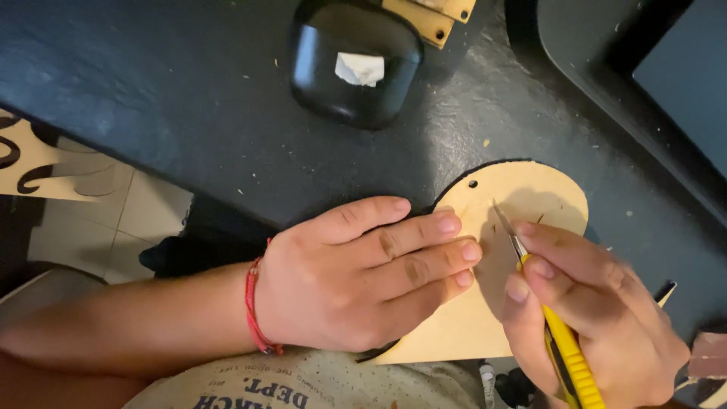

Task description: Using a utility knife to carefully cut out a laser-cut wooden shape from a sheet of wood.

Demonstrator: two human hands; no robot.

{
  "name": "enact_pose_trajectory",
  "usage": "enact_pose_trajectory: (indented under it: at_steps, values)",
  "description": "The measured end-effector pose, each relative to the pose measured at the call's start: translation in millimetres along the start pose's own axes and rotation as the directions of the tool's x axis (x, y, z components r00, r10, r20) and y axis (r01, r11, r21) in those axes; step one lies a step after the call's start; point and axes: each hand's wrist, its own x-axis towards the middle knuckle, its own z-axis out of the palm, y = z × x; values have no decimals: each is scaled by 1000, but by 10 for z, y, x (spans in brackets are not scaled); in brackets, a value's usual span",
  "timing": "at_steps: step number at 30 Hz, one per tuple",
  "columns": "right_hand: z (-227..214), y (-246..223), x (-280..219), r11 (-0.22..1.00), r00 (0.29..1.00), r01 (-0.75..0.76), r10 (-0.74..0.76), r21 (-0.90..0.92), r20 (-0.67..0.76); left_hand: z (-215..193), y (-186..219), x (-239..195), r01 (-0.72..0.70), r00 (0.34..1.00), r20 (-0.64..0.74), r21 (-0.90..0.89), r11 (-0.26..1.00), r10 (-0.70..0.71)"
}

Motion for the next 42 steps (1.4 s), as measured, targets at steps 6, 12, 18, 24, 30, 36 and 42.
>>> enact_pose_trajectory:
  at_steps: [6,12,18,24,30,36,42]
  values:
    - [61,-141,35,995,993,-101,101,1,-67,-3,-5,13,-7,1000,3,-4,1000,7]
    - [63,-40,-13,998,998,-4,7,56,-58,-12,-1,8,-4,1000,13,-8,1000,4]
    - [124,13,-57,996,994,36,-27,86,-109,-7,5,-2,-6,1000,12,-7,1000,6]
    - [70,-43,-89,997,998,-22,26,79,-54,6,7,-10,-8,1000,11,-21,1000,8]
    - [68,-56,-120,997,998,-14,18,77,-60,1,12,-10,-6,1000,19,-30,1000,7]
    - [131,37,-209,994,992,42,-30,97,-125,10,34,0,7,1000,0,-25,1000,-7]
    - [83,-30,-257,996,997,-41,47,80,-68,22,26,-11,-1,1000,9,-22,1000,1]
